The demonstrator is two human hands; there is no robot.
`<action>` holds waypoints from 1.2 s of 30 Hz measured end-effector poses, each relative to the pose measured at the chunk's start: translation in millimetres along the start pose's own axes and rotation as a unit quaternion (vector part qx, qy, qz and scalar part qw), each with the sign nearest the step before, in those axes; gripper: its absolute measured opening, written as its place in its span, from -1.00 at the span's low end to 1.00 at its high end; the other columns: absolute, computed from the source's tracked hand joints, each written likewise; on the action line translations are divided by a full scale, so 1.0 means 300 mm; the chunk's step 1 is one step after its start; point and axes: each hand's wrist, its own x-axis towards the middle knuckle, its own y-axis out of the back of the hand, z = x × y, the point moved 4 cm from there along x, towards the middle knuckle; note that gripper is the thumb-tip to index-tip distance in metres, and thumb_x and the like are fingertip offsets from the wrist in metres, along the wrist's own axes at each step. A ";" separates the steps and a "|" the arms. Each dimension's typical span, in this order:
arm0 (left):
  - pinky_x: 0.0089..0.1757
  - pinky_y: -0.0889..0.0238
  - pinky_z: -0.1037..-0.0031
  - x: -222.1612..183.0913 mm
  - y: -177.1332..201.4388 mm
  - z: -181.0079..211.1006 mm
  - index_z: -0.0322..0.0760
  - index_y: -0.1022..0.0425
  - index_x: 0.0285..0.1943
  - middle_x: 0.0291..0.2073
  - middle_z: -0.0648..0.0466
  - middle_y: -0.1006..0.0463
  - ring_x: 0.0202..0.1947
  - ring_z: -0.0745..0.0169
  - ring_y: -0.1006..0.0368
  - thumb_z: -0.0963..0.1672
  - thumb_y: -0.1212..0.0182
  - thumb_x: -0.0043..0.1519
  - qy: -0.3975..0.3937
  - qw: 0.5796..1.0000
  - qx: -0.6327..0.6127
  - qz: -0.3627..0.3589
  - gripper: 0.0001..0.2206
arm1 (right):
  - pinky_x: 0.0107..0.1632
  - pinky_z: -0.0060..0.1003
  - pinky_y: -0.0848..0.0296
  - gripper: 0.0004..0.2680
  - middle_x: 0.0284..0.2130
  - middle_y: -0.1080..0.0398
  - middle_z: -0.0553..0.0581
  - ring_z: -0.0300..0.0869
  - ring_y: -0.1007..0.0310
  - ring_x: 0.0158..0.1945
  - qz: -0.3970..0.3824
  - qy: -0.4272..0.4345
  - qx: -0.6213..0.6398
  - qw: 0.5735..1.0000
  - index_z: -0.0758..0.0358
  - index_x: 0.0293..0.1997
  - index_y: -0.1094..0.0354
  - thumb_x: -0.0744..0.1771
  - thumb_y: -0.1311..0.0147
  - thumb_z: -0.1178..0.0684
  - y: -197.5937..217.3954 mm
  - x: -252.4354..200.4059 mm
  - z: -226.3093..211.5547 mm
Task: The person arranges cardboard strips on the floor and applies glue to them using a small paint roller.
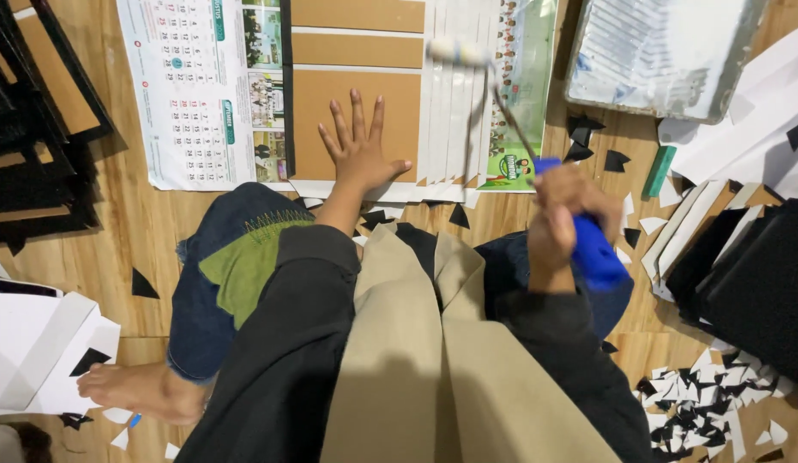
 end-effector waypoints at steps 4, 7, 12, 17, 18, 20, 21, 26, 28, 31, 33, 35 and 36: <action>0.07 0.98 -0.23 0.002 -0.005 0.001 0.08 0.46 0.49 0.38 -0.04 0.70 0.28 -0.27 0.94 0.18 -0.24 0.02 0.015 1.000 -0.003 0.007 0.00 | -0.38 -0.13 -0.37 -0.78 -0.79 -0.15 0.19 -0.04 -0.20 -0.68 -0.054 -0.085 0.048 0.994 0.22 -0.66 0.01 0.20 -0.02 0.14 0.008 0.078 -0.051; 0.08 0.97 -0.23 -0.012 0.000 0.004 0.09 0.45 0.49 0.38 -0.03 0.70 0.28 -0.26 0.93 0.15 -0.27 0.01 0.024 1.000 -0.007 0.005 0.00 | -0.42 -0.21 -0.37 -0.74 -0.82 -0.14 0.13 -0.09 -0.21 -0.71 -0.096 -0.165 0.032 0.981 0.16 -0.80 0.01 0.18 0.01 0.08 -0.029 0.081 -0.168; 0.07 0.98 -0.23 -0.004 -0.002 0.000 0.09 0.45 0.49 0.38 -0.03 0.71 0.27 -0.25 0.95 0.13 -0.28 0.03 0.029 1.000 -0.011 0.004 -0.02 | -0.33 -0.33 -0.34 -0.77 -0.70 -0.23 0.09 -0.15 -0.30 -0.55 -0.078 -0.148 0.023 0.986 0.16 -0.65 -0.08 0.26 -0.03 0.08 -0.111 0.075 -0.065; 0.07 0.96 -0.26 0.008 -0.013 -0.002 0.09 0.47 0.49 0.37 -0.04 0.73 0.26 -0.28 0.97 0.14 -0.29 0.03 0.019 1.000 -0.006 0.012 0.00 | -0.48 -0.12 -0.33 -0.79 -0.81 -0.13 0.17 -0.07 -0.15 -0.74 -0.051 -0.018 0.032 0.998 0.23 -0.56 0.01 0.25 -0.01 0.13 -0.119 0.114 -0.013; 0.07 0.96 -0.26 0.008 -0.012 -0.002 0.09 0.47 0.49 0.37 -0.04 0.73 0.26 -0.28 0.97 0.14 -0.29 0.03 0.021 1.000 -0.006 0.012 0.00 | -0.48 -0.12 -0.33 -0.79 -0.81 -0.13 0.17 -0.07 -0.15 -0.74 -0.051 -0.019 0.033 0.998 0.23 -0.56 0.01 0.25 -0.01 0.13 -0.141 0.121 -0.044; 0.06 0.97 -0.26 0.012 -0.012 -0.002 0.09 0.48 0.49 0.38 -0.05 0.72 0.27 -0.29 0.95 0.15 -0.28 0.02 0.020 1.000 0.006 0.008 0.01 | -0.51 -0.17 -0.31 -0.76 -0.83 -0.10 0.13 -0.10 -0.15 -0.75 -0.044 -0.044 0.022 0.998 0.21 -0.65 0.05 0.23 0.01 0.11 -0.183 0.135 -0.100; 0.06 0.97 -0.26 0.018 -0.007 -0.004 0.09 0.48 0.49 0.38 -0.05 0.72 0.27 -0.29 0.95 0.15 -0.28 0.02 0.021 1.000 0.005 0.008 0.01 | -0.51 -0.17 -0.31 -0.76 -0.83 -0.10 0.13 -0.10 -0.15 -0.75 -0.044 -0.044 0.023 0.998 0.21 -0.65 0.05 0.23 0.01 0.11 -0.149 0.127 -0.050; 0.06 0.97 -0.27 0.017 -0.012 -0.003 0.09 0.50 0.49 0.36 -0.05 0.76 0.24 -0.29 1.00 0.14 -0.29 0.02 0.017 1.000 -0.011 -0.002 0.02 | -0.45 -0.15 -0.34 -0.78 -0.80 -0.14 0.14 -0.06 -0.20 -0.70 -0.064 -0.007 0.070 0.995 0.18 -0.58 0.03 0.27 0.02 0.11 -0.066 0.151 0.131; 0.06 0.96 -0.27 0.016 -0.019 0.000 0.10 0.50 0.48 0.36 -0.04 0.76 0.24 -0.29 1.00 0.14 -0.29 0.02 0.017 1.000 -0.009 -0.001 0.02 | -0.41 -0.11 -0.36 -0.78 -0.78 -0.15 0.15 -0.03 -0.23 -0.68 -0.073 -0.007 0.044 0.996 0.20 -0.59 0.03 0.26 0.02 0.12 -0.119 0.205 0.080; 0.06 0.96 -0.27 0.013 -0.020 -0.007 0.09 0.51 0.48 0.36 -0.05 0.76 0.24 -0.29 1.00 0.15 -0.28 0.02 0.020 1.000 -0.007 -0.003 0.02 | -0.23 -0.03 -0.38 -0.80 -0.64 -0.26 0.24 0.09 -0.34 -0.50 -0.119 -0.012 -0.054 0.991 0.28 -0.52 -0.04 0.28 0.00 0.09 -0.173 0.235 0.014; 0.05 0.97 -0.27 0.017 -0.014 -0.006 0.09 0.51 0.48 0.36 -0.05 0.75 0.24 -0.29 1.00 0.14 -0.28 0.03 0.019 1.000 -0.005 -0.001 0.01 | -0.10 0.00 -0.38 -0.80 -0.50 -0.36 0.31 0.17 -0.43 -0.34 -0.155 -0.012 -0.125 0.980 0.34 -0.45 -0.10 0.31 0.00 0.06 -0.192 0.230 -0.046; 0.06 0.99 -0.25 0.015 -0.015 -0.002 0.09 0.48 0.49 0.38 -0.04 0.73 0.26 -0.28 0.97 0.15 -0.27 0.02 0.025 1.000 -0.001 0.000 0.00 | -0.07 -0.06 -0.33 -0.82 -0.31 -0.36 0.22 0.12 -0.40 -0.21 -0.229 -0.040 -0.342 0.910 0.31 -0.28 -0.38 0.32 -0.13 -0.02 -0.207 0.202 -0.118; 0.06 0.99 -0.25 0.015 -0.017 -0.004 0.09 0.48 0.49 0.38 -0.04 0.73 0.26 -0.28 0.97 0.15 -0.27 0.02 0.024 1.000 -0.002 -0.003 0.00 | -0.07 -0.06 -0.33 -0.82 -0.31 -0.36 0.22 0.12 -0.40 -0.21 -0.230 -0.042 -0.344 0.910 0.31 -0.28 -0.38 0.32 -0.13 -0.02 -0.195 0.157 -0.112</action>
